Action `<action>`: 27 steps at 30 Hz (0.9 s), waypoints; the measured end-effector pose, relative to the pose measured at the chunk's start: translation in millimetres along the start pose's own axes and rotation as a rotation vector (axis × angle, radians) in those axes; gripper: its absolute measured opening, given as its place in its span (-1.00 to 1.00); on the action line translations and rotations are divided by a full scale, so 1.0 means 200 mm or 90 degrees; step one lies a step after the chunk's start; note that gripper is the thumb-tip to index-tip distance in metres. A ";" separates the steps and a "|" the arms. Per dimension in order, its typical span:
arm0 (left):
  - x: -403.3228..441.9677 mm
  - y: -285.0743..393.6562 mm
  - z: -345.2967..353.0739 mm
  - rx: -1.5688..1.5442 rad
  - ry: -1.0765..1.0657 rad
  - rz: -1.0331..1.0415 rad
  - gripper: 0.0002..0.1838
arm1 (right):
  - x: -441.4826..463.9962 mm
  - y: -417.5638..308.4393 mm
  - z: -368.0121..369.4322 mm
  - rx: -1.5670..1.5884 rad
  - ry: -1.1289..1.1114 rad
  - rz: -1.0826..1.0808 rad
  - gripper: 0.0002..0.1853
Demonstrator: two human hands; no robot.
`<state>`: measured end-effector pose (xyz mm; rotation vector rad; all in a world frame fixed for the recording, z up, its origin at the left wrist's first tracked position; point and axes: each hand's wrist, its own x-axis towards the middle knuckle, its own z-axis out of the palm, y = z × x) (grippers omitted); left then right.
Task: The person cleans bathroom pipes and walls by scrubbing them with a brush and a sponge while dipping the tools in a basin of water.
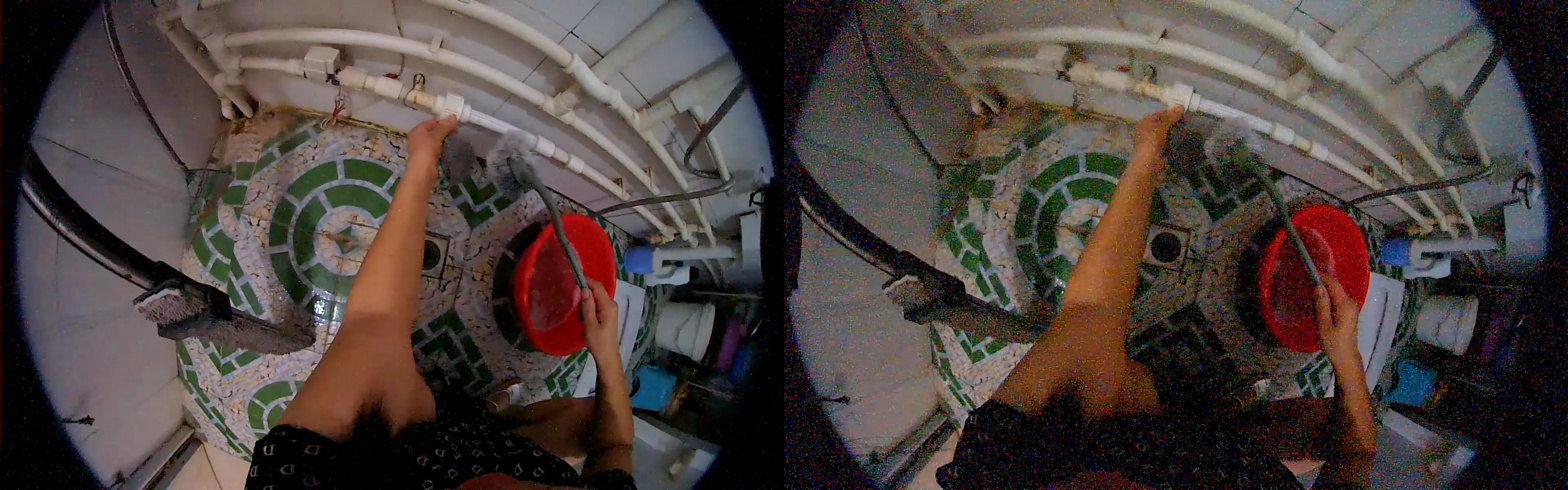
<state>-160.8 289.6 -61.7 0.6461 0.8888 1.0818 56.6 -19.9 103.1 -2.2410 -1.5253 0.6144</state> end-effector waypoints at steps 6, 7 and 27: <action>-0.22 0.26 -0.15 0.098 -0.092 -0.084 -0.51 | -0.01 0.03 -0.02 0.014 0.023 -0.079 -0.71; -0.18 0.25 -0.21 0.058 -0.088 -0.128 -0.50 | -0.02 0.06 -0.03 0.024 0.020 -0.074 -0.71; 0.07 0.13 -0.25 -0.185 0.029 -0.005 -0.81 | -0.12 0.04 -0.13 -0.025 -0.009 0.001 -0.74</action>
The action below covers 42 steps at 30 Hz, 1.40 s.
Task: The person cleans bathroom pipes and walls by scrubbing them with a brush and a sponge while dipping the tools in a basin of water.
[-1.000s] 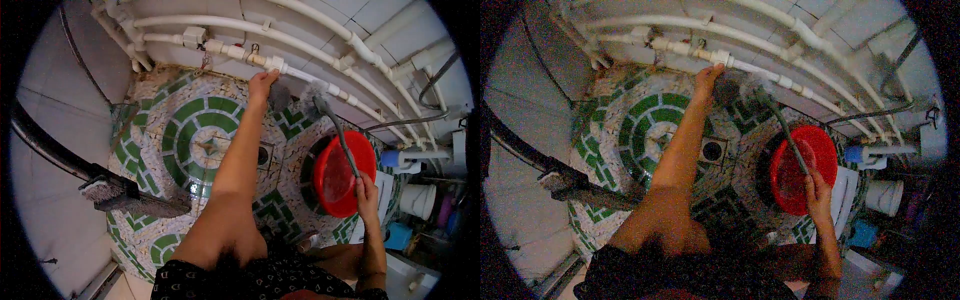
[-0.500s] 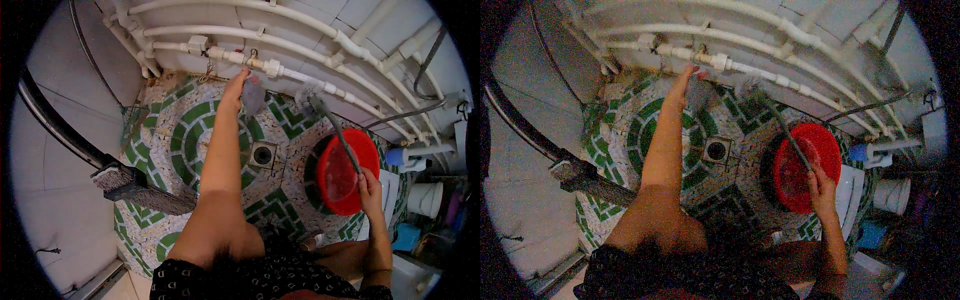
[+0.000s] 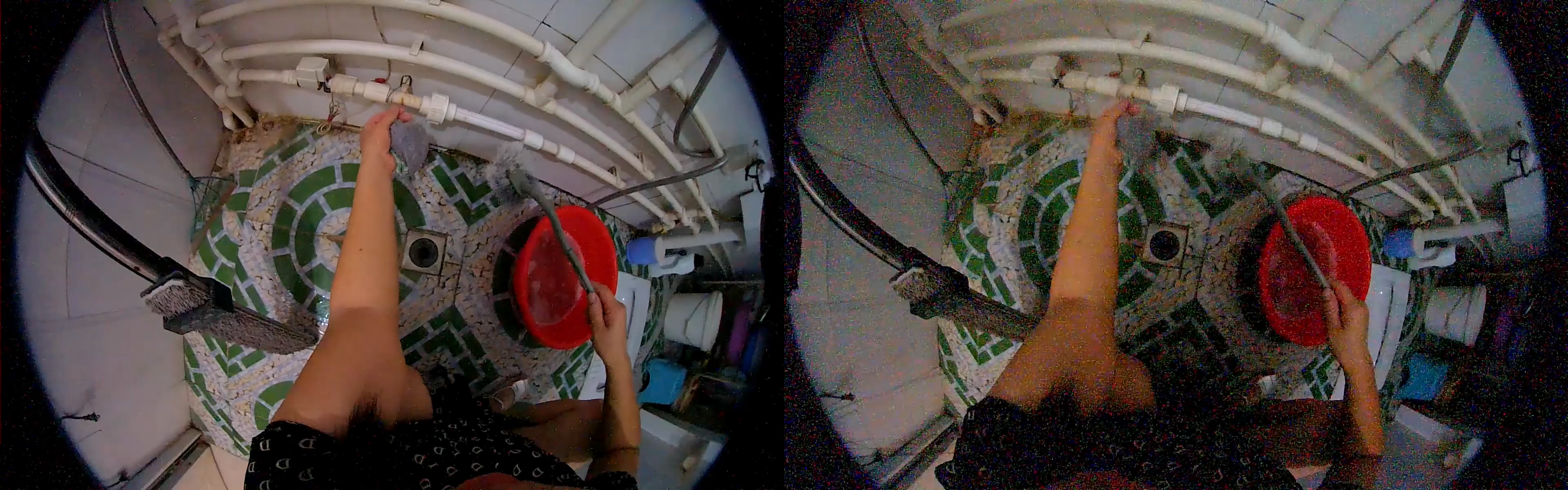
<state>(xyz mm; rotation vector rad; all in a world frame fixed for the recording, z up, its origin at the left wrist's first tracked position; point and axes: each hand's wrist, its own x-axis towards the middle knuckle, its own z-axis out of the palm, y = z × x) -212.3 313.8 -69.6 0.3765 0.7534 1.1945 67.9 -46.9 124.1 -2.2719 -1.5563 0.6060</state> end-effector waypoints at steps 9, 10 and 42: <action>-0.12 0.01 0.06 0.254 -0.061 0.145 -0.91 | 0.01 -0.03 0.00 -0.026 0.003 -0.033 -0.75; -0.11 -0.01 0.03 0.294 -0.016 0.137 -0.91 | 0.01 -0.04 0.00 -0.033 0.001 -0.029 -0.76; -0.09 -0.13 0.33 0.347 0.096 0.105 -0.56 | 0.06 0.10 -0.04 -0.058 0.031 -0.124 -0.78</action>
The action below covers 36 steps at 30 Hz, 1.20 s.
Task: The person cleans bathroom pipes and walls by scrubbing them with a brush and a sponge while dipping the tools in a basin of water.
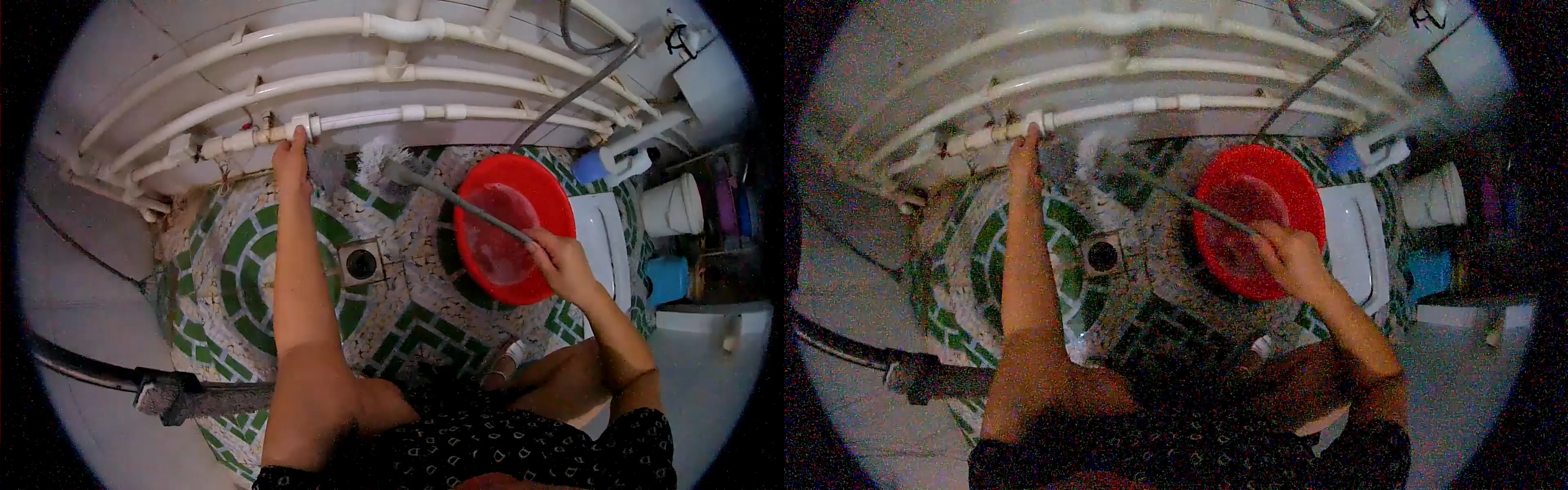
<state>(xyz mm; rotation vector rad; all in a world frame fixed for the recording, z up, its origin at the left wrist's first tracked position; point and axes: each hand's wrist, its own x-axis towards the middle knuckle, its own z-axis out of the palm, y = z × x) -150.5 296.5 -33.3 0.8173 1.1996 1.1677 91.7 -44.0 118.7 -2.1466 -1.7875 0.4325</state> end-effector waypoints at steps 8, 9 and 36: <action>0.07 -0.11 0.06 -0.195 0.036 -0.006 -0.61 | -0.04 0.06 -0.03 -0.009 -0.059 0.160 -0.77; 0.08 -0.13 0.07 -0.204 0.035 0.017 -0.60 | -0.03 0.06 -0.06 0.004 -0.074 0.219 -0.77; 0.02 -0.04 0.07 -0.138 0.056 -0.138 -0.40 | -0.11 0.33 0.03 0.005 0.070 0.208 -0.30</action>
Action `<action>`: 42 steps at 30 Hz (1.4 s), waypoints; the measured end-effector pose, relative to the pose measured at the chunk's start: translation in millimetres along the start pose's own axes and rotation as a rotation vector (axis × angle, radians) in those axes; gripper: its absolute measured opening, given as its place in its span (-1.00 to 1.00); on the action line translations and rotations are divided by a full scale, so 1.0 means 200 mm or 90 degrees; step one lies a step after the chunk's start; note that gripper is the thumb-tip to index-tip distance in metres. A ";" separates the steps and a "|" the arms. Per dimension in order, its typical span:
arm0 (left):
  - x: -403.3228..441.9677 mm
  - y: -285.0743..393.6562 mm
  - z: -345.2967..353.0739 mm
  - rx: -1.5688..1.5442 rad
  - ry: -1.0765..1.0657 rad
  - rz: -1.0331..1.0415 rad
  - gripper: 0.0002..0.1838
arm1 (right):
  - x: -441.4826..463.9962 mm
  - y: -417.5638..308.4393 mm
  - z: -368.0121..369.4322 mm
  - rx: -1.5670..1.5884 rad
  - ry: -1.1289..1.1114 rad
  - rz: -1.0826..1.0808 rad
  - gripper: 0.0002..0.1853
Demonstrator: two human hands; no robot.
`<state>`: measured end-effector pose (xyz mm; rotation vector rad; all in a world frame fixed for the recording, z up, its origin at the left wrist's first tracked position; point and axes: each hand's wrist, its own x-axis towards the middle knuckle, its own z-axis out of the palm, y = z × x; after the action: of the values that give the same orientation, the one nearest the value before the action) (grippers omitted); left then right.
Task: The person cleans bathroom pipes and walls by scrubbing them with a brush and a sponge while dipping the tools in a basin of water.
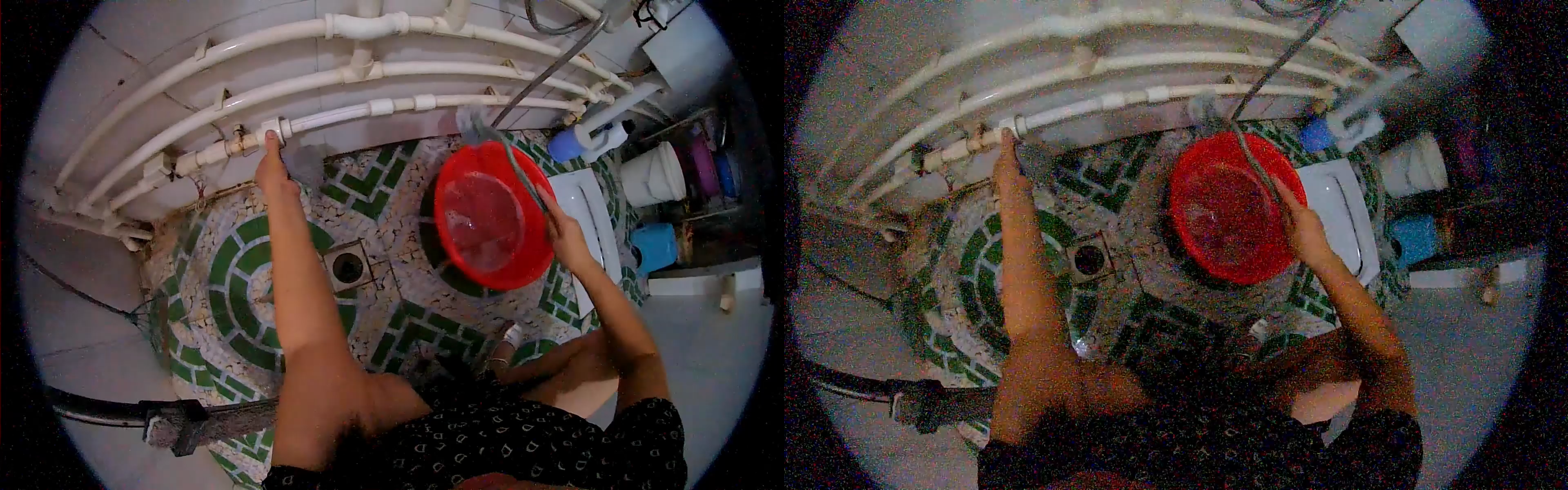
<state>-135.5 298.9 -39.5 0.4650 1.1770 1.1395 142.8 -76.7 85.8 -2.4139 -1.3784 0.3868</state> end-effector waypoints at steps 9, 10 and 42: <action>0.06 -0.06 -0.01 -0.070 -0.034 0.027 -0.35 | 0.33 -0.19 0.04 -0.319 -0.062 -0.127 -0.23; 0.07 -0.06 0.00 -0.060 -0.013 0.018 -0.35 | 0.32 -0.18 0.02 -0.362 -0.091 -0.095 -0.22; -0.11 -0.28 0.05 -0.490 -0.195 -0.118 -0.36 | 0.62 -0.16 0.39 -0.495 -0.188 -0.442 -0.33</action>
<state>-100.1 259.6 -68.5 -0.0656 0.4430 1.2074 148.6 57.4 20.7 -2.1933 -2.7682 0.0045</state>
